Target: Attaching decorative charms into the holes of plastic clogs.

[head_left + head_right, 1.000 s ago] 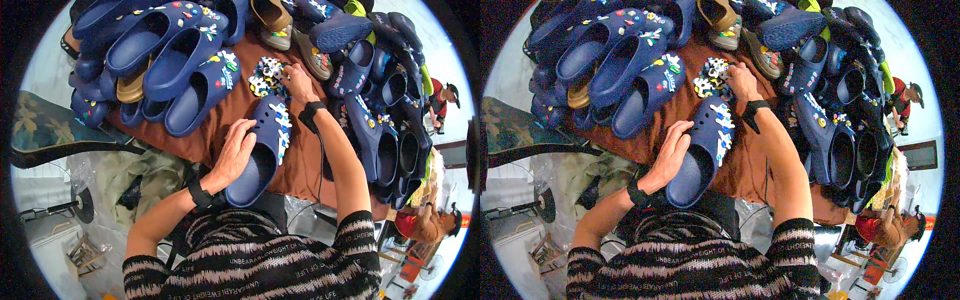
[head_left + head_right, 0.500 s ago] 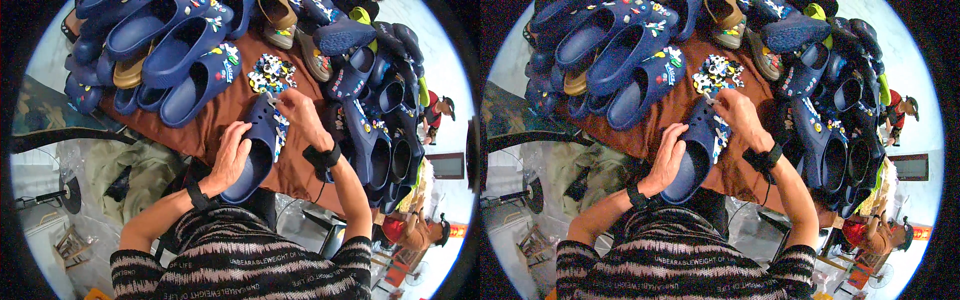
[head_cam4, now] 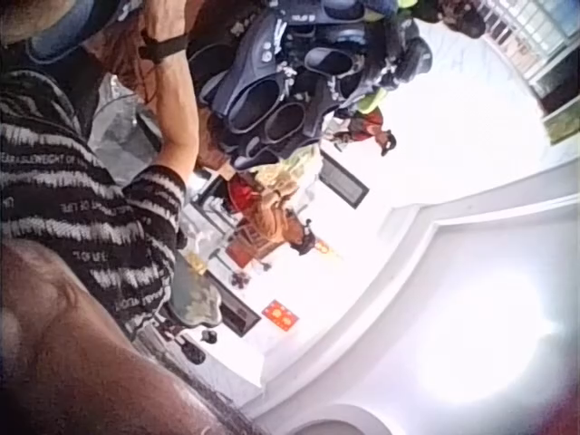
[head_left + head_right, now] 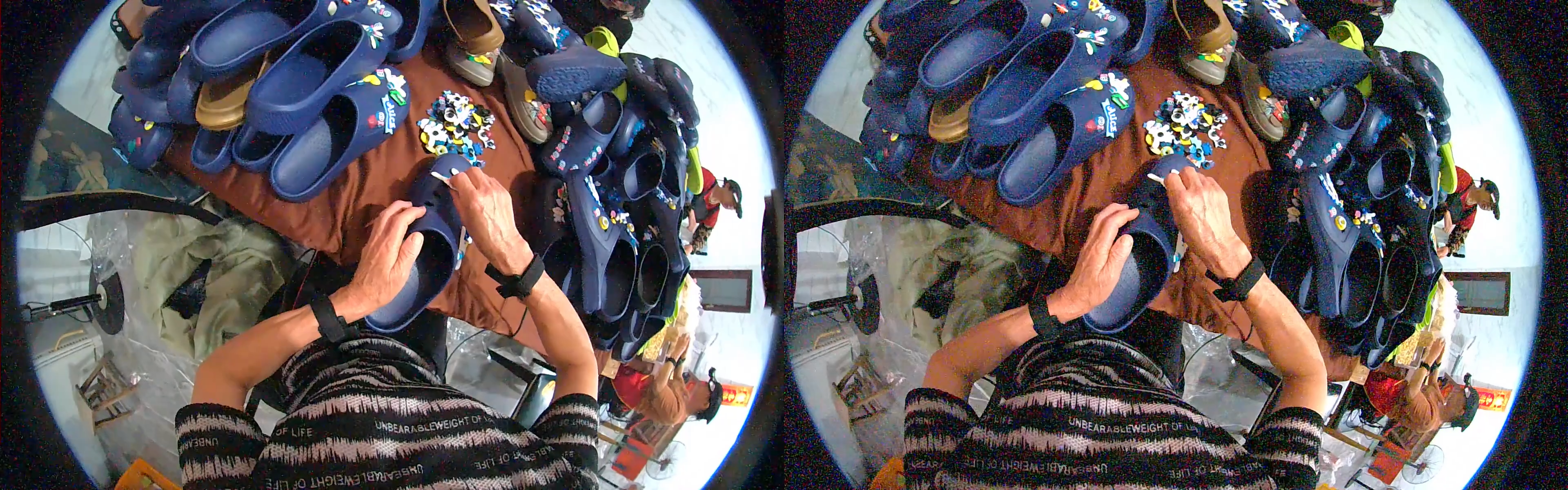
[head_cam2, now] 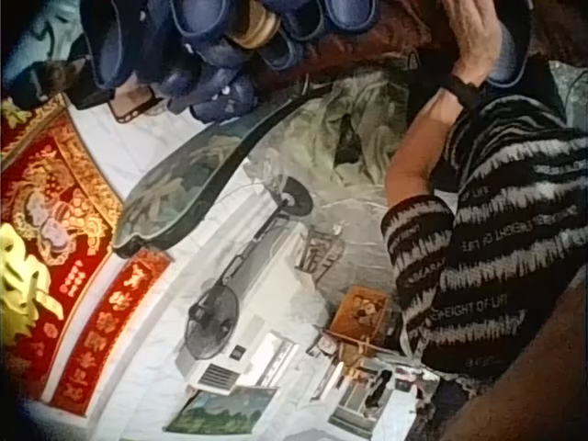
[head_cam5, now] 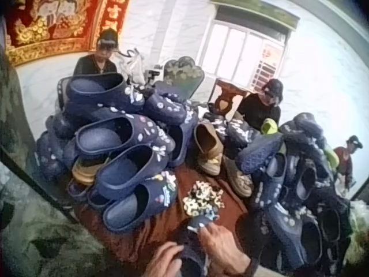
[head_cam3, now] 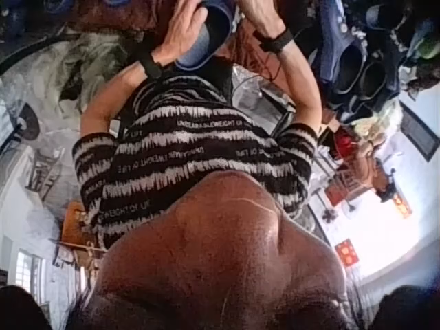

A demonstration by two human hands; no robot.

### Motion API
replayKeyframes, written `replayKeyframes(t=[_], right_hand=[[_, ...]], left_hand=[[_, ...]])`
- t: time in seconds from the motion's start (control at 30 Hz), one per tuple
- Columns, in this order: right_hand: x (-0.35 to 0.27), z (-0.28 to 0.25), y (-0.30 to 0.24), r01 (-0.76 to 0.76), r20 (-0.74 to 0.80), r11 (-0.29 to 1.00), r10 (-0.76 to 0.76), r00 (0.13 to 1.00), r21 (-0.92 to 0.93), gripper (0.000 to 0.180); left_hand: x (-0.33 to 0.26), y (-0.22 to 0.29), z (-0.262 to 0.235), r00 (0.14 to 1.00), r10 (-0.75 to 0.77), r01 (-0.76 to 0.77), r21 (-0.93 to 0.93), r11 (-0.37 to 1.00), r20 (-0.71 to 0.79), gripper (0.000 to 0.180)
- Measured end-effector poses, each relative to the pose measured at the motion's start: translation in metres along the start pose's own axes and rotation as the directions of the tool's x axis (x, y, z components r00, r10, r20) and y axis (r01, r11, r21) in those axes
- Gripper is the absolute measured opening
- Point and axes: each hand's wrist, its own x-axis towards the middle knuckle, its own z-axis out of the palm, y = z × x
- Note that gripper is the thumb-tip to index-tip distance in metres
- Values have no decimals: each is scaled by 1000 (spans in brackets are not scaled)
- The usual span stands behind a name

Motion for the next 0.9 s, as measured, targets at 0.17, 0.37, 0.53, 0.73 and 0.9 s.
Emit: replayKeyframes(t=[0.17,0.37,0.53,0.73,0.9], right_hand=[[2,0,-9,29,-15,999,-30,999,-36,10],[1,-7,2,-173,159,954,136,978,247,16],[4,-11,13,50,6,938,-55,998,344,26],[11,-1,25,67,45,955,-83,996,291,23],[10,3,19,120,-53,972,-112,992,203,24]], left_hand=[[0,-1,1,1000,-15,15,-18,1000,-1,41],[1,-1,1,1000,-10,11,-24,1000,7,40],[2,-1,2,1000,19,-19,1,1000,-12,38],[3,-3,3,1000,30,-30,24,999,-8,37],[3,1,1,1000,16,-16,42,999,2,37]])
